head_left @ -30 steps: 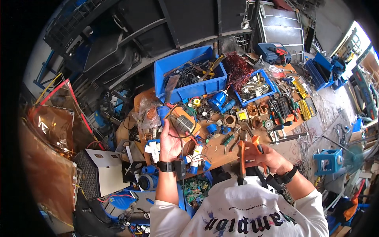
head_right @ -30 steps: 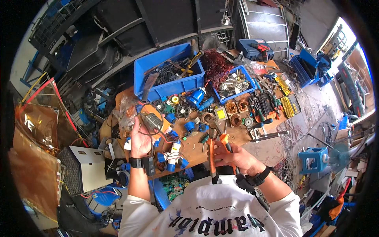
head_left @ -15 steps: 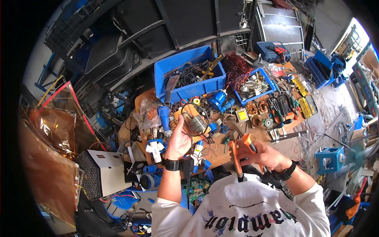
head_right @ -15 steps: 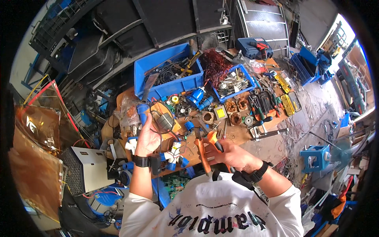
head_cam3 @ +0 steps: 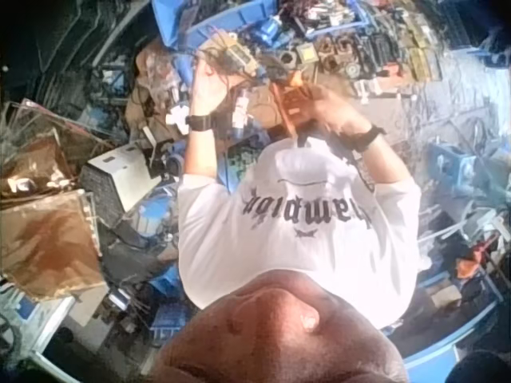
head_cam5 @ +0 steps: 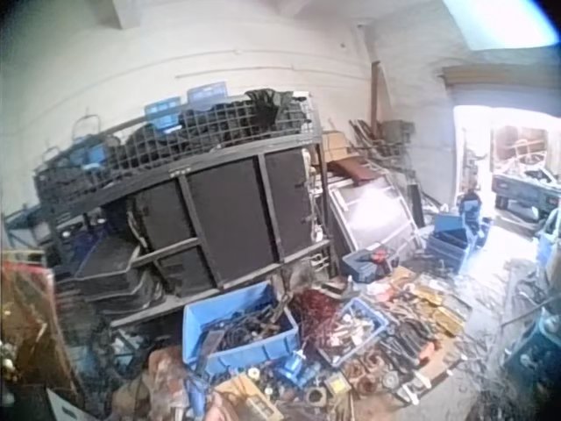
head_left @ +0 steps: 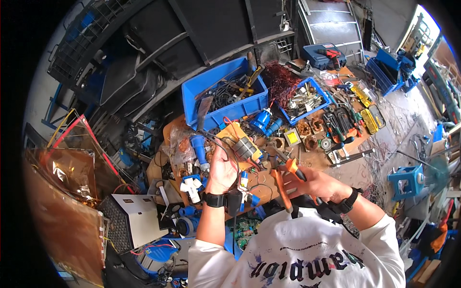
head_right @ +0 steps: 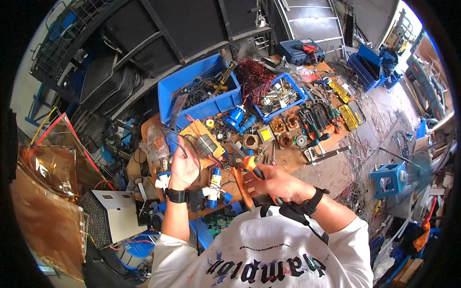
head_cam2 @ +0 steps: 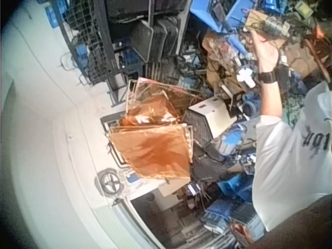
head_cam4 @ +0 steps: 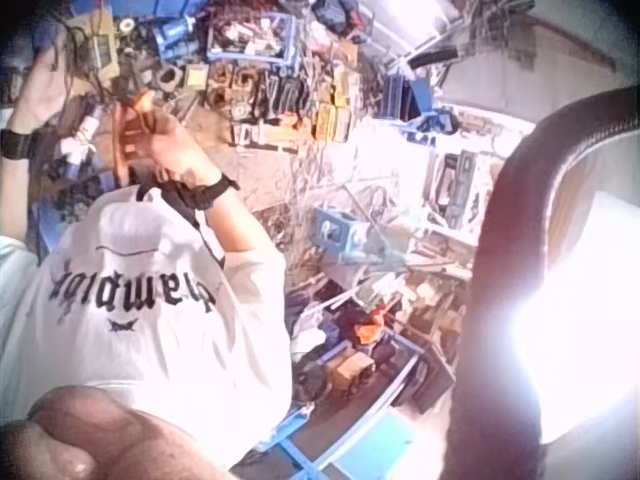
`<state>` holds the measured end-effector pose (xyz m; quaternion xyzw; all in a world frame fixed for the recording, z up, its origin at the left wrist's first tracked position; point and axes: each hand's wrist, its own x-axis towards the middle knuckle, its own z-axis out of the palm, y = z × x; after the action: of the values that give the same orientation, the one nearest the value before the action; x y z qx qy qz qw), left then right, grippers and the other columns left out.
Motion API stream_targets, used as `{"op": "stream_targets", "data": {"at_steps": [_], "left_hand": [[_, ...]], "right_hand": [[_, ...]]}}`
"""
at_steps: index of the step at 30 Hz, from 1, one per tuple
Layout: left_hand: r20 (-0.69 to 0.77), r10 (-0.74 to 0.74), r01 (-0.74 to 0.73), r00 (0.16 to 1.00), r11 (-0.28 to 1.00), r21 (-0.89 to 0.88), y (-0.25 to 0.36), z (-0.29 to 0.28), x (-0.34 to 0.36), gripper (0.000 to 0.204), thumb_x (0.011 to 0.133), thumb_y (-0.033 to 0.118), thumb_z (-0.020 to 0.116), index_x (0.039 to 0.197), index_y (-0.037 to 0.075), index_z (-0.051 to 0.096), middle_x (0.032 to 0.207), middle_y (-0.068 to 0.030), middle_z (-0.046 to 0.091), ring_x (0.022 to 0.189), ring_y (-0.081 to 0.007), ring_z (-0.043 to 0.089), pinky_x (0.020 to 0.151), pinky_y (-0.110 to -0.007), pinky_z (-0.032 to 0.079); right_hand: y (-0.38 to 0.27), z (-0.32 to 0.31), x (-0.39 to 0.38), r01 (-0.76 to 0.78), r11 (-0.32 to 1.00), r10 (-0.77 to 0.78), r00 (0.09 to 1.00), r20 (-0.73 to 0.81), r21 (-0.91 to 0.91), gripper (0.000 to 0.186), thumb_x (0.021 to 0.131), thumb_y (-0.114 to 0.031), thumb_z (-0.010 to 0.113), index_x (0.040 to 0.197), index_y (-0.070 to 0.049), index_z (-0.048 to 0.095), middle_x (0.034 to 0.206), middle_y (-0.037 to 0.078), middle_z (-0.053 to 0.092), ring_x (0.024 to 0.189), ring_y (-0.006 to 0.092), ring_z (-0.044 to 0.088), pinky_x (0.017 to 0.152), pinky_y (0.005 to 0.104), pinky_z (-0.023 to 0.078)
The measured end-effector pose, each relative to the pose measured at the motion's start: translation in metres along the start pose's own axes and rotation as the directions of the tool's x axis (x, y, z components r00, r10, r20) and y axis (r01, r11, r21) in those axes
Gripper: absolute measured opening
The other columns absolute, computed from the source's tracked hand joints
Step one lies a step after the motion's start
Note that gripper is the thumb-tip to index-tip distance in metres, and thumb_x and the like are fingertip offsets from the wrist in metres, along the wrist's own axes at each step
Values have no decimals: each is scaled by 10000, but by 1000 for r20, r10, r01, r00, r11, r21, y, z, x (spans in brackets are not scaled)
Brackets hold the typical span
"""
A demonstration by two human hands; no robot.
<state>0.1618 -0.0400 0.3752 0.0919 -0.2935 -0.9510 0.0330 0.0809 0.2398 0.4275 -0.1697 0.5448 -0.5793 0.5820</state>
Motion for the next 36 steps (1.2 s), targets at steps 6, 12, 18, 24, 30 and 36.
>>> {"op": "stream_targets", "data": {"at_steps": [6,12,18,24,30,36], "left_hand": [[-19,-5,5,1000,1000,11,-2,9,5,646,994,572,316,1430,101,390,1330,-217,536,1173,-362,573,906,-590,509],[-61,-14,14,998,1000,-5,-1,13,6,642,995,572,321,1415,94,411,1332,-204,543,1153,-343,587,899,-582,503],[-28,33,-30,999,994,105,-3,9,6,530,1026,481,348,1385,98,424,1280,-124,578,1153,-258,590,934,-521,489],[-78,86,-68,993,975,211,-5,25,3,518,1038,453,332,1378,77,435,1288,-106,581,1144,-238,598,973,-453,487],[-118,78,-53,990,978,202,-9,35,1,479,1044,411,353,1347,57,464,1247,-96,596,1135,-227,596,972,-426,488],[-117,98,-58,988,950,306,-14,46,2,517,1033,457,364,1309,42,500,1141,-92,641,994,-194,657,862,-379,555]], "right_hand": [[-1,-3,3,22,1000,-22,1000,-3,12,482,890,-41,571,1355,-10,447,1252,94,598,1068,191,616,902,307,509],[-6,-6,3,24,996,-26,999,-21,-89,443,876,-45,557,1311,-18,480,1158,82,615,979,155,610,873,306,511],[-9,-11,1,91,932,-98,995,-2,-350,386,844,-55,539,1229,-40,513,864,34,631,766,92,569,703,261,475],[-12,-13,-2,116,931,-115,993,23,-347,352,833,-51,505,1184,-63,529,705,2,594,634,87,523,592,250,417],[-21,-13,-9,9,890,-20,1000,-19,-456,359,821,-54,512,1179,-63,541,676,-1,546,609,90,520,561,261,400],[-32,-9,-15,-97,870,83,995,-49,-483,404,838,-35,563,1237,-28,504,775,-5,518,638,74,520,634,244,414]]}}
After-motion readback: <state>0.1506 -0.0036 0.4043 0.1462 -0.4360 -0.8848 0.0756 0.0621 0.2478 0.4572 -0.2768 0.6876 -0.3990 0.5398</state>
